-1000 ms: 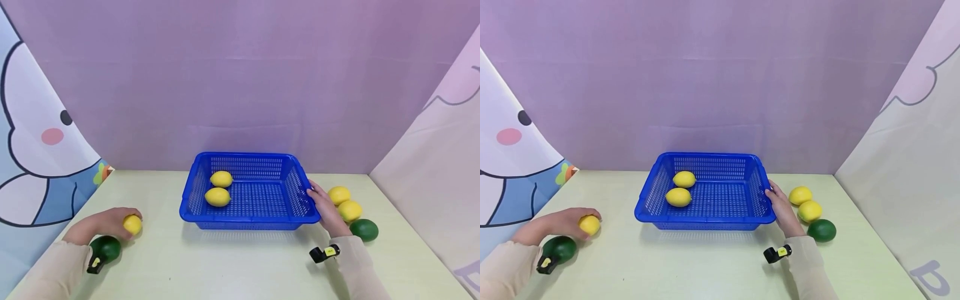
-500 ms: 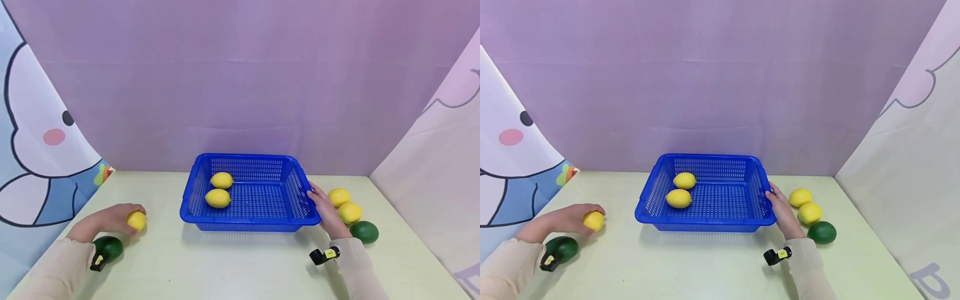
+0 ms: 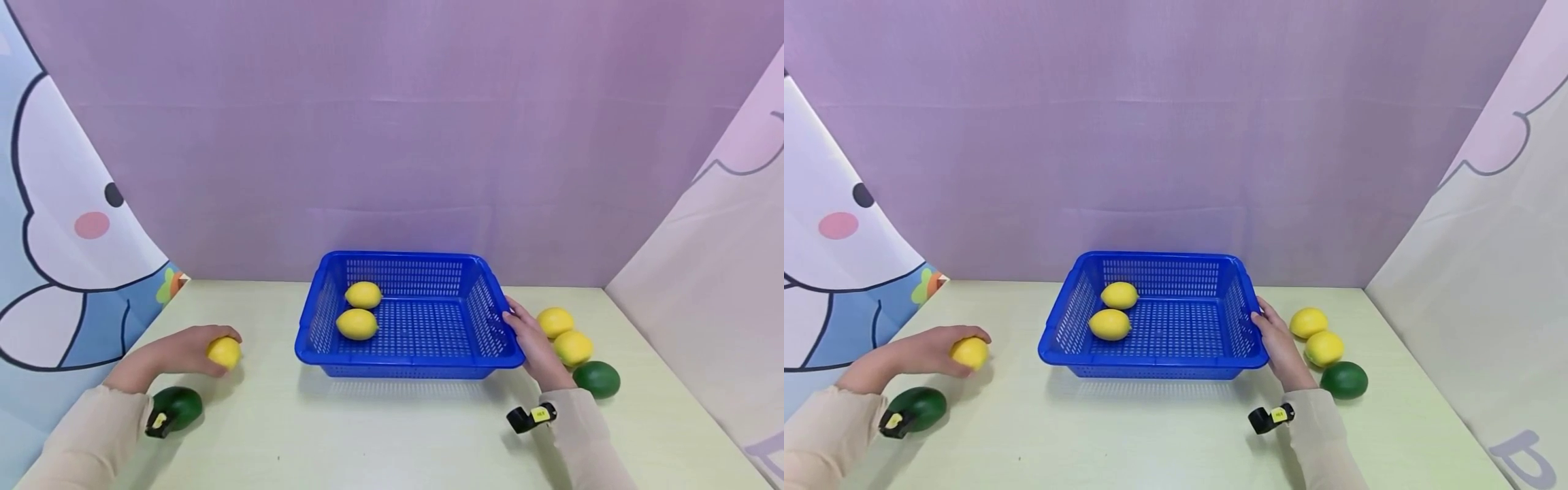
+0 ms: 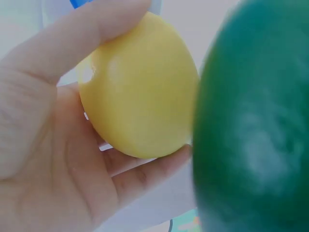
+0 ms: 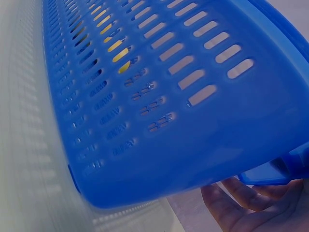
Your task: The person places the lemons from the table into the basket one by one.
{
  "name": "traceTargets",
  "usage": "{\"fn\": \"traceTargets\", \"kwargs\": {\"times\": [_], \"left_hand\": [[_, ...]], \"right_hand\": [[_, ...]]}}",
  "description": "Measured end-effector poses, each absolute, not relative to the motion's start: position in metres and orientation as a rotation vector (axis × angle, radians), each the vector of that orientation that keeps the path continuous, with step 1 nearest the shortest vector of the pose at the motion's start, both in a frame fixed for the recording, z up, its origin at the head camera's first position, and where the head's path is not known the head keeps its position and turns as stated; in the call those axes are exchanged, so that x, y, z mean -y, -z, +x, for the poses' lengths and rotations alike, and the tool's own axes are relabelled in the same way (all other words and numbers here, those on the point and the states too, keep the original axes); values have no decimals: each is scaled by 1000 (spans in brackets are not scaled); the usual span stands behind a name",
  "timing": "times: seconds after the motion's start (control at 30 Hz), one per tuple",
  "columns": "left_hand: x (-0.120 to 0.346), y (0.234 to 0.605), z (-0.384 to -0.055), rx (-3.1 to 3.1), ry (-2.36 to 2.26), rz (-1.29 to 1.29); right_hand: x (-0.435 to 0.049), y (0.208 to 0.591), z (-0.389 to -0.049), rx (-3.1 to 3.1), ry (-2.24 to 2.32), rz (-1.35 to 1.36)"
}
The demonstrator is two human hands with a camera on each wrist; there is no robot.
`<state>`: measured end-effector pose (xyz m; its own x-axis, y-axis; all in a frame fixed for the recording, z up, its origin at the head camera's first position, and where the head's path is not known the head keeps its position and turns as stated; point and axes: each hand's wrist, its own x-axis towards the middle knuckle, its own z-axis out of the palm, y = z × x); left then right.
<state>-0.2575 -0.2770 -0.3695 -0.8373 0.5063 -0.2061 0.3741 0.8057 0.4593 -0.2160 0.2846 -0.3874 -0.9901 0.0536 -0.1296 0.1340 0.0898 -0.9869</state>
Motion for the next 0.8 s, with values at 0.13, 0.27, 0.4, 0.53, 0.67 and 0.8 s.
{"fn": "traceTargets", "kwargs": {"times": [0.13, 0.27, 0.4, 0.53, 0.67, 0.8], "left_hand": [[271, 368, -257, -2695, -593, 682], [264, 364, -256, -2722, -600, 703], [259, 358, -256, -2717, -618, 727], [254, 348, -258, -2712, -649, 753], [246, 340, -260, -2728, -675, 785], [238, 334, -260, -2752, -687, 799]], "right_hand": [[-285, 387, -216, -2268, 2074, 194], [-284, 387, -216, -2280, 2055, 206], [-283, 386, -216, -2286, 2046, 218], [-284, 386, -216, -2282, 2050, 201], [-286, 386, -216, -2264, 2074, 188], [-286, 386, -216, -2250, 2081, 185]]}}
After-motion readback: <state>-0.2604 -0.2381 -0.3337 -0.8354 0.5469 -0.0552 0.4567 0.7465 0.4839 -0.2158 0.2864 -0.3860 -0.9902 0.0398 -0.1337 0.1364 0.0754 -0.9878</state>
